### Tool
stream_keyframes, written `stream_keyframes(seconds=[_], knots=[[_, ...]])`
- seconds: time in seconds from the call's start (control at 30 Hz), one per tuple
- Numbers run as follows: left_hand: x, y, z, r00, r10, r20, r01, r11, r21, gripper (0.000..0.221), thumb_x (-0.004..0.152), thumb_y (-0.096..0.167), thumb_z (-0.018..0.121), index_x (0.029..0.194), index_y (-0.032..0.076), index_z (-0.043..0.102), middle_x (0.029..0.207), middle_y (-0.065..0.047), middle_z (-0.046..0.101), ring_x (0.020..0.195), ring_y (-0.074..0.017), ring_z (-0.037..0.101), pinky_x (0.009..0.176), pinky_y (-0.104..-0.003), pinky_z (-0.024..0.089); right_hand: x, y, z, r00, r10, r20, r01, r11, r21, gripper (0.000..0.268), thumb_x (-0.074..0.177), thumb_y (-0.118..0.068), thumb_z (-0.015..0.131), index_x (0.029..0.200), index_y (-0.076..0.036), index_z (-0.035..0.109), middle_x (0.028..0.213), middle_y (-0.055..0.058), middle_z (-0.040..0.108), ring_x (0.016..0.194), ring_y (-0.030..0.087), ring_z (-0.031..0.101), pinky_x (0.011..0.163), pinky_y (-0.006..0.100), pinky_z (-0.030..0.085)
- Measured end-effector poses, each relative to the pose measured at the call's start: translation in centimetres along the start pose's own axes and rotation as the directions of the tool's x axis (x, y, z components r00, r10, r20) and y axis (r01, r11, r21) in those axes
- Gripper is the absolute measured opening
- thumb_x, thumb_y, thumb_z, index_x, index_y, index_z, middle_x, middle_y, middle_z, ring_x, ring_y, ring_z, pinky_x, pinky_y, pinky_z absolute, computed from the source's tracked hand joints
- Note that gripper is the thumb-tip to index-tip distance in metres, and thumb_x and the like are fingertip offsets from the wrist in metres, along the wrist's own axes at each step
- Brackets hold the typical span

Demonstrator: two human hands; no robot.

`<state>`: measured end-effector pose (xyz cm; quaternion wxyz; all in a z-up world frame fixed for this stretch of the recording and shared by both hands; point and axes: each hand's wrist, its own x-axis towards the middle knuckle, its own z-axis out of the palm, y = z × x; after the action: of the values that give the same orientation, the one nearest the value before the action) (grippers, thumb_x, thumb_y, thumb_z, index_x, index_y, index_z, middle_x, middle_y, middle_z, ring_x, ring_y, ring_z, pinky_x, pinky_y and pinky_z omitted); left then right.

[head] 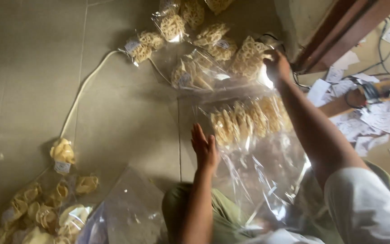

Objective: Packing small individual snack bags into a larger plastic bag for bulk distribution.

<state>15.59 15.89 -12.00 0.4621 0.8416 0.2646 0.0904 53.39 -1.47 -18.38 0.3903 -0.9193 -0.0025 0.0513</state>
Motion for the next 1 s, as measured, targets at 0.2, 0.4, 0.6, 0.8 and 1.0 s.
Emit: stream_keyframes(seconds=[0.2, 0.4, 0.6, 0.8, 1.0], knots=[[2.2, -3.0, 1.4, 0.996, -0.093, -0.006, 0.090, 0.973, -0.214, 0.077, 0.102, 0.050, 0.029, 0.160, 0.001, 0.014, 0.170, -0.021, 0.012, 0.157, -0.0361, 0.013, 0.125, -0.047, 0.015, 6.1, -0.3, -1.8, 0.951, -0.302, -0.074, 0.297, 0.952, -0.067, 0.042, 0.104, -0.023, 0.057, 0.142, -0.007, 0.060, 0.120, 0.025, 0.068, 0.098, 0.040, 0.067, 0.079, 0.046, 0.053], [3.4, -3.3, 1.6, 0.951, -0.307, 0.033, 0.294, 0.870, -0.396, 0.087, 0.097, 0.063, 0.026, 0.161, 0.006, 0.012, 0.170, -0.018, 0.011, 0.155, -0.0356, 0.022, 0.120, -0.045, 0.028, 9.0, 0.9, -0.1, 0.988, 0.151, 0.018, -0.152, 0.980, 0.130, 0.055, 0.107, -0.031, 0.065, 0.146, -0.006, 0.036, 0.108, 0.018, 0.064, 0.079, 0.026, 0.065, 0.055, 0.037, 0.054], [3.4, -3.8, 2.0, 0.967, -0.255, 0.023, 0.245, 0.892, -0.380, 0.084, 0.099, 0.060, 0.028, 0.160, 0.003, 0.014, 0.169, -0.022, 0.015, 0.155, -0.0374, 0.022, 0.122, -0.046, 0.024, 6.4, -4.2, -3.4, 0.976, 0.129, 0.176, -0.209, 0.788, 0.579, 0.012, 0.096, -0.019, 0.077, 0.100, -0.010, 0.070, 0.081, -0.001, 0.063, 0.054, 0.009, 0.054, 0.044, 0.025, 0.045], [3.6, -3.2, 1.2, 0.969, -0.224, -0.109, 0.167, 0.909, -0.381, 0.071, 0.102, 0.052, 0.032, 0.159, 0.010, 0.026, 0.166, -0.015, 0.028, 0.153, -0.0323, 0.030, 0.121, -0.046, 0.029, -1.6, -11.4, -7.7, 0.737, -0.572, -0.360, 0.655, 0.736, 0.172, 0.020, 0.093, 0.006, 0.064, 0.110, 0.003, 0.074, 0.101, 0.012, 0.073, 0.082, 0.020, 0.064, 0.069, 0.030, 0.053], [3.8, -2.5, -3.5, 0.971, 0.004, 0.238, 0.233, -0.212, -0.949, 0.098, 0.084, 0.086, 0.046, 0.151, 0.014, 0.051, 0.155, -0.022, 0.048, 0.141, -0.0487, 0.045, 0.110, -0.061, 0.044, -18.1, -13.8, -4.5, 0.123, -0.992, -0.027, 0.977, 0.117, 0.177, 0.002, 0.078, -0.006, 0.074, 0.081, -0.007, 0.074, 0.100, 0.017, 0.070, 0.108, 0.042, 0.061, 0.091, 0.051, 0.049]])
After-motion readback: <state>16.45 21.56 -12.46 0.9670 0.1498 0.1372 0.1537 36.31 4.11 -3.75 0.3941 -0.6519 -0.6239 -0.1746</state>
